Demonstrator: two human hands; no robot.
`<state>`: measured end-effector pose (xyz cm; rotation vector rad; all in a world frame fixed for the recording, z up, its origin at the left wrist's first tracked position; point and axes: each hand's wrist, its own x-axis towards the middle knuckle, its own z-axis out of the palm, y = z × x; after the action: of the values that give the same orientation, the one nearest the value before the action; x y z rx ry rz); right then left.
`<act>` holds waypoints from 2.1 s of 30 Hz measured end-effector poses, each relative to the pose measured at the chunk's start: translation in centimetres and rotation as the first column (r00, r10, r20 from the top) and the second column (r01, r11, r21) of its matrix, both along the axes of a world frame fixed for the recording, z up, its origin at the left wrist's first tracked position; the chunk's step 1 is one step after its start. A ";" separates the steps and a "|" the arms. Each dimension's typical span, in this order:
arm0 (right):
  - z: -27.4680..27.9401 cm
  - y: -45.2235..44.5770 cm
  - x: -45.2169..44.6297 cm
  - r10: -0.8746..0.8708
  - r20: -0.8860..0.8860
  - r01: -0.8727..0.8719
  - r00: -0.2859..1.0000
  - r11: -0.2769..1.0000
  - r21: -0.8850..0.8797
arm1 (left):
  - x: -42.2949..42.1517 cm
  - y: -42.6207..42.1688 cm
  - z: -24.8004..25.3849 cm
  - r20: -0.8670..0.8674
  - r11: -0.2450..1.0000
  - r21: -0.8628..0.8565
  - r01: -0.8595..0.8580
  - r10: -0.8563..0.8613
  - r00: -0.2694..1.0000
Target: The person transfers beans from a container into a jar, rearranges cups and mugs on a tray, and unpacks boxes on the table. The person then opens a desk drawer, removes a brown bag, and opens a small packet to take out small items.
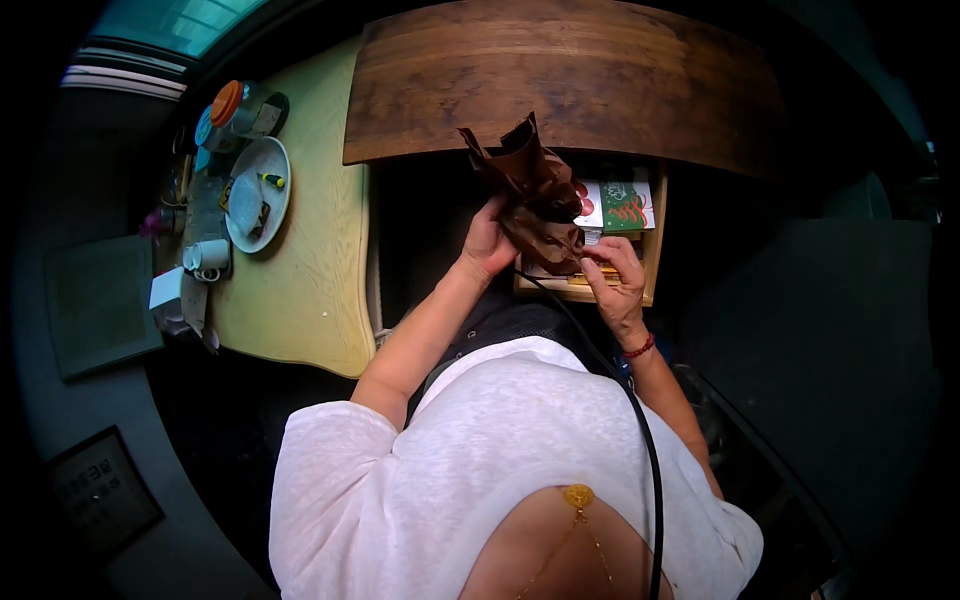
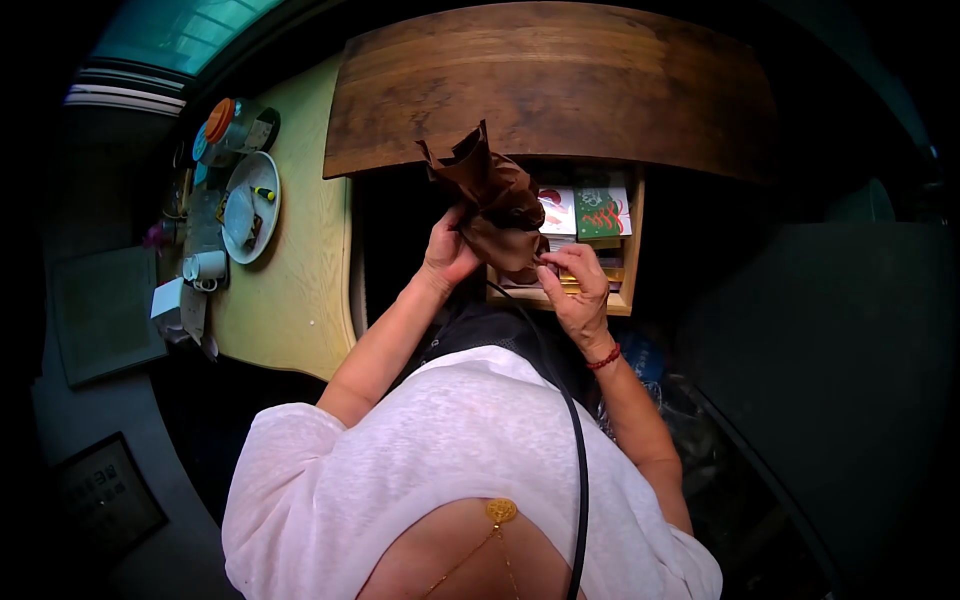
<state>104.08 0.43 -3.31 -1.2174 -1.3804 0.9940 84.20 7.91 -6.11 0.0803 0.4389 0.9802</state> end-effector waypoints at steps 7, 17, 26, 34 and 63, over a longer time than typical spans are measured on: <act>-0.7 3.5 -0.6 0.027 -0.065 -0.043 0.998 0.964 -0.263 | 0.6 -0.5 0.2 -0.036 0.997 0.047 0.061 -0.059 0.998; -6.2 4.5 3.2 -0.196 -0.499 0.014 0.844 0.938 -0.345 | -4.7 1.8 2.9 -0.186 0.981 0.184 0.067 -0.032 0.982; -6.7 5.3 3.4 -0.098 -0.438 -0.050 0.894 0.949 -0.313 | -3.7 4.2 9.0 -0.787 0.390 0.322 0.862 0.617 0.015; -6.0 5.7 3.8 -0.133 -0.659 -0.150 0.740 0.923 -0.354 | -1.3 1.7 11.3 -0.468 0.240 0.268 0.933 0.879 -0.092; 7.5 5.2 3.6 0.250 0.840 -0.296 0.482 0.948 -0.112 | 4.4 0.7 9.6 -0.697 0.660 0.700 0.273 0.549 0.462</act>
<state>107.69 5.63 4.24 -1.5640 -2.4320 0.5201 88.59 8.60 3.51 1.4456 1.0031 1.2067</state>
